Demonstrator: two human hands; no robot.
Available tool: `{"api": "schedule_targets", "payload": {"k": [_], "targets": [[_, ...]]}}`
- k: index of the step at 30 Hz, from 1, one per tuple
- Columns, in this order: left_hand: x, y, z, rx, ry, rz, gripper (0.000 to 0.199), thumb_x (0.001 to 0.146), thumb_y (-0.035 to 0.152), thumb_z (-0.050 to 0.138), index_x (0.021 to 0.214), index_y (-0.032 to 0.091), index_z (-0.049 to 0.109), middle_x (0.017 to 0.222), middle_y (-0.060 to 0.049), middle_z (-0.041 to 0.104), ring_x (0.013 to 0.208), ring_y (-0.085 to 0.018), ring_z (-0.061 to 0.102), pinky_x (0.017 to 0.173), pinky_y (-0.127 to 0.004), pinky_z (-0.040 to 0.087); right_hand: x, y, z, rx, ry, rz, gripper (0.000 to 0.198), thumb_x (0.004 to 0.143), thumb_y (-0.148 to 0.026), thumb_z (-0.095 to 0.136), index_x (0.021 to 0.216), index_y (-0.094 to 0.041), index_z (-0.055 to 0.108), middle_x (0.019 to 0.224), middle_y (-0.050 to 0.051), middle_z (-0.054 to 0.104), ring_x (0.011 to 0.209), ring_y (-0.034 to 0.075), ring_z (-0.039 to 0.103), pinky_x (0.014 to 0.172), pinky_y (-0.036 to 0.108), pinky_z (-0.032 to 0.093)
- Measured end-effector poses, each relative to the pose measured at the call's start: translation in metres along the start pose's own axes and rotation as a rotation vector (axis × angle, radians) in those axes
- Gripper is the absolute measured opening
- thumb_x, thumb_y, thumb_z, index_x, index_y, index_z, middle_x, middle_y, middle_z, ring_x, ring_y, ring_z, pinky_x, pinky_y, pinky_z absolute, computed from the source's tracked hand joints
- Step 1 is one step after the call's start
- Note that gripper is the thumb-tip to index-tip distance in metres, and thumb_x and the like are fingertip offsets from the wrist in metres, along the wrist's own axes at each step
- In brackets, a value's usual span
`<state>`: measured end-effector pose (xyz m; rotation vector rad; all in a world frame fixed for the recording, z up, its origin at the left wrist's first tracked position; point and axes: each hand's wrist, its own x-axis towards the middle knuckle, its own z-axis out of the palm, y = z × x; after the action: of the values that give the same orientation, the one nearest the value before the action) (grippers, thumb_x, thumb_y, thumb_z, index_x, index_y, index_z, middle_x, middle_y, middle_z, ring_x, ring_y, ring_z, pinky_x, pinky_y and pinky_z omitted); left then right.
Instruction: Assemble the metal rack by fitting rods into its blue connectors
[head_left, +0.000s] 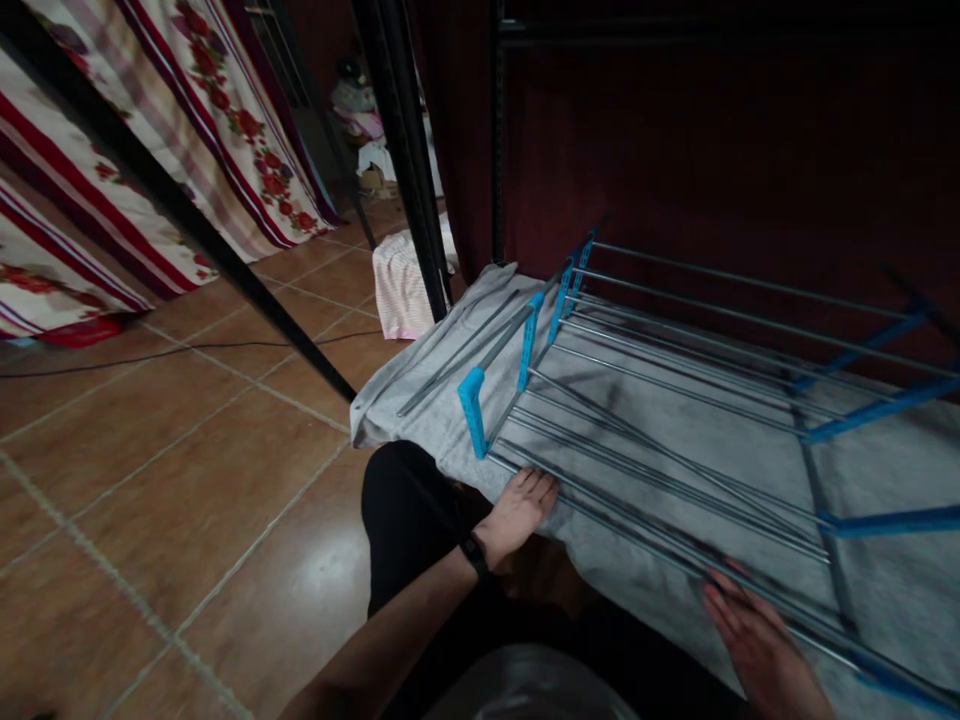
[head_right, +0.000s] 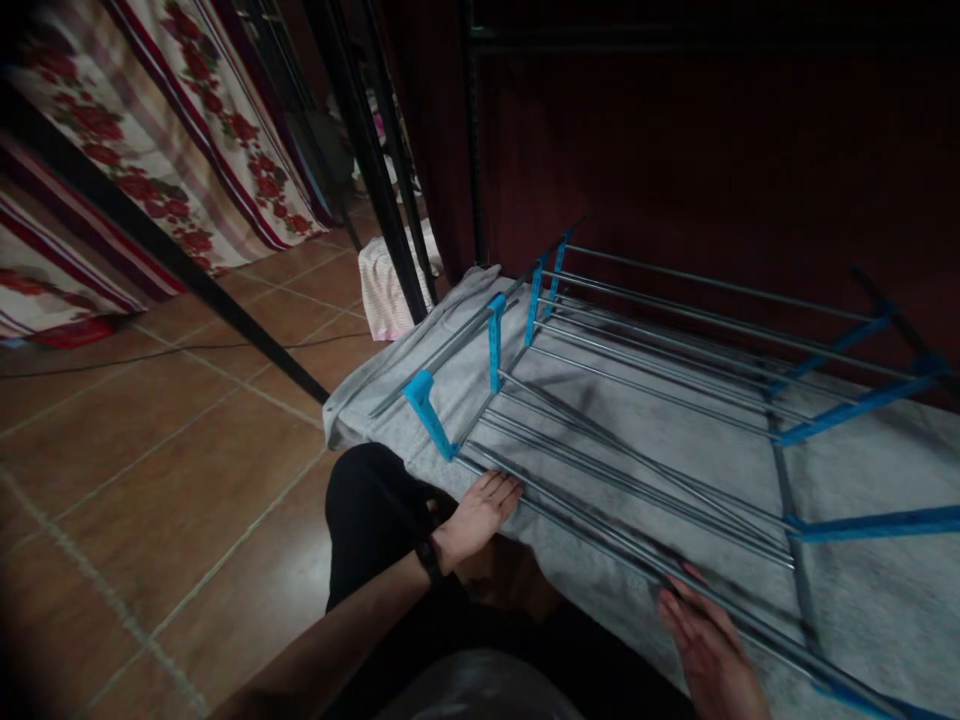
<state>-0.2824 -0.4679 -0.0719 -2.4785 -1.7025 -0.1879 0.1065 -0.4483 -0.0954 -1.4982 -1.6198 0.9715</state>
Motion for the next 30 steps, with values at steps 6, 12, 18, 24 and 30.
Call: {"api": "schedule_targets", "payload": {"k": [6, 12, 18, 24, 30], "targets": [[-0.003, -0.001, -0.005, -0.003, 0.013, 0.001, 0.038, 0.097, 0.005, 0.043, 0.131, 0.014, 0.058, 0.125, -0.010, 0.068, 0.114, -0.020, 0.062, 0.112, -0.039, 0.039, -0.001, -0.002, 0.027, 0.020, -0.021, 0.030, 0.053, 0.081, -0.060, 0.053, 0.122, -0.030, 0.068, 0.102, 0.010, 0.075, 0.097, 0.035, 0.072, 0.086, 0.051, 0.062], [-0.003, -0.002, -0.001, -0.004, -0.009, -0.027, 0.043, 0.098, 0.005, 0.037, 0.136, 0.015, 0.056, 0.127, -0.007, 0.068, 0.116, -0.021, 0.062, 0.113, -0.040, 0.038, -0.009, -0.016, 0.058, -0.402, -0.048, -0.059, 0.062, 0.094, -0.062, 0.041, 0.138, -0.020, 0.053, 0.125, 0.015, 0.067, 0.107, 0.033, 0.069, 0.089, 0.045, 0.058], [-0.028, -0.005, 0.004, -0.100, 0.122, -0.063, 0.039, 0.100, 0.010, 0.037, 0.131, 0.019, 0.059, 0.130, -0.008, 0.065, 0.120, -0.022, 0.060, 0.111, -0.040, 0.042, 0.004, -0.025, 0.062, -0.596, -0.031, -0.264, 0.082, 0.098, -0.064, 0.037, 0.161, -0.015, 0.018, 0.109, 0.015, 0.069, 0.104, 0.034, 0.065, 0.091, 0.048, 0.055], [-0.051, -0.039, -0.014, -0.507, 0.607, -0.760, 0.018, 0.098, 0.023, 0.047, 0.112, 0.020, 0.058, 0.112, -0.010, 0.063, 0.105, -0.021, 0.062, 0.095, -0.039, 0.052, 0.012, -0.012, 0.058, -0.571, -0.018, -0.331, 0.075, 0.100, -0.063, 0.033, 0.158, -0.017, 0.024, 0.107, 0.015, 0.069, 0.104, 0.035, 0.063, 0.093, 0.055, 0.049], [-0.029, -0.063, -0.011, -0.768, 0.480, -0.905, 0.022, 0.084, 0.017, 0.052, 0.104, 0.017, 0.062, 0.100, -0.008, 0.069, 0.093, -0.021, 0.066, 0.090, -0.038, 0.053, 0.014, -0.001, 0.059, -0.454, -0.049, -0.296, 0.063, 0.100, -0.062, 0.036, 0.144, -0.018, 0.042, 0.107, 0.013, 0.068, 0.103, 0.031, 0.065, 0.097, 0.051, 0.050]]}}
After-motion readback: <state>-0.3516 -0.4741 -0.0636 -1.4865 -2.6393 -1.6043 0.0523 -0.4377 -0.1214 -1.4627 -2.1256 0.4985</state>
